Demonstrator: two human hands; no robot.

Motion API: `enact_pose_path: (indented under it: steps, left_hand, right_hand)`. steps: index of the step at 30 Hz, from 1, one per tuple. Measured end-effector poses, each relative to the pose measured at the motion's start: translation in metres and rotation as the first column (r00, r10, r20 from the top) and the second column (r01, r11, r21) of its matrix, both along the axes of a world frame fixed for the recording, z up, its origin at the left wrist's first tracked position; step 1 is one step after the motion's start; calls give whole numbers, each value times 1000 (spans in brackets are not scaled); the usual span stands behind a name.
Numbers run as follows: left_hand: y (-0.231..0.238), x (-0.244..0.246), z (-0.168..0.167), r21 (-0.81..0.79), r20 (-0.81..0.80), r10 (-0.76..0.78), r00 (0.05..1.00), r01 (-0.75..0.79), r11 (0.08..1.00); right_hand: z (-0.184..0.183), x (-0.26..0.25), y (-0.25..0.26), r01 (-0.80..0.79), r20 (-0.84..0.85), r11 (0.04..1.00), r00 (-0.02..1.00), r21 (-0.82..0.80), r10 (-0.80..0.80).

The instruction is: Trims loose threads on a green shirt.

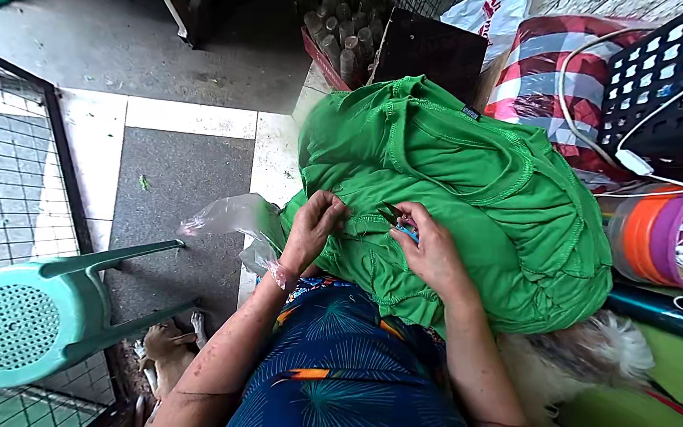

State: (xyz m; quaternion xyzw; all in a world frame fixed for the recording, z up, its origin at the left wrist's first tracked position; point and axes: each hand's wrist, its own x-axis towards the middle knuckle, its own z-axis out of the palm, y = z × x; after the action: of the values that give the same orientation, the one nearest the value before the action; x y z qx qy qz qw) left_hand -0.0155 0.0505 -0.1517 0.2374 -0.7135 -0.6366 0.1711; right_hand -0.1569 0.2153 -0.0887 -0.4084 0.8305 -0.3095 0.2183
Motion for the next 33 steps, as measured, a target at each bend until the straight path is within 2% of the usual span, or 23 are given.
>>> enact_pose_path:
  steps: [3, 6, 9, 14, 16, 18, 21, 26, 33]
  left_hand:
    - [8, 0, -5, 14, -32, 5, 999, -4, 1000]
    - [13, 0, -12, -48, 78, -70, 994, 74, 996]
    - [16, -3, -13, -145, 162, -72, 984, 96, 985]
    - [17, -6, -14, -363, 93, -4, 996, 37, 931]
    - [14, -3, -11, -354, 123, -11, 992, 54, 934]
    - [12, 1, -7, -278, 159, -37, 987, 81, 957]
    - [13, 3, -10, -214, 133, -63, 989, 91, 973]
    - [17, 2, -16, -272, 61, -28, 998, 43, 961]
    - [26, 2, -24, -366, -8, 57, 998, -56, 929]
  right_hand:
    - [-4, 1, -1, 3, -31, 1000, 1000, -2, -4]
    - [-6, 3, -2, 6, -61, 1000, 998, 5, -5]
    - [-5, 6, -4, 2, -107, 1000, 994, 27, 1]
    - [-7, 8, -10, -107, -186, 994, 977, 2, 106]
    - [-9, 7, -10, -172, -242, 984, 954, 37, 176]
    - [-9, 8, -11, -212, -294, 973, 927, 97, 231]
    - [-6, 13, -16, -228, -342, 955, 897, 189, 282]
    - [1, 21, -29, -215, -363, 919, 870, 330, 334]
    - [-4, 20, -37, -269, -410, 896, 816, 353, 407]
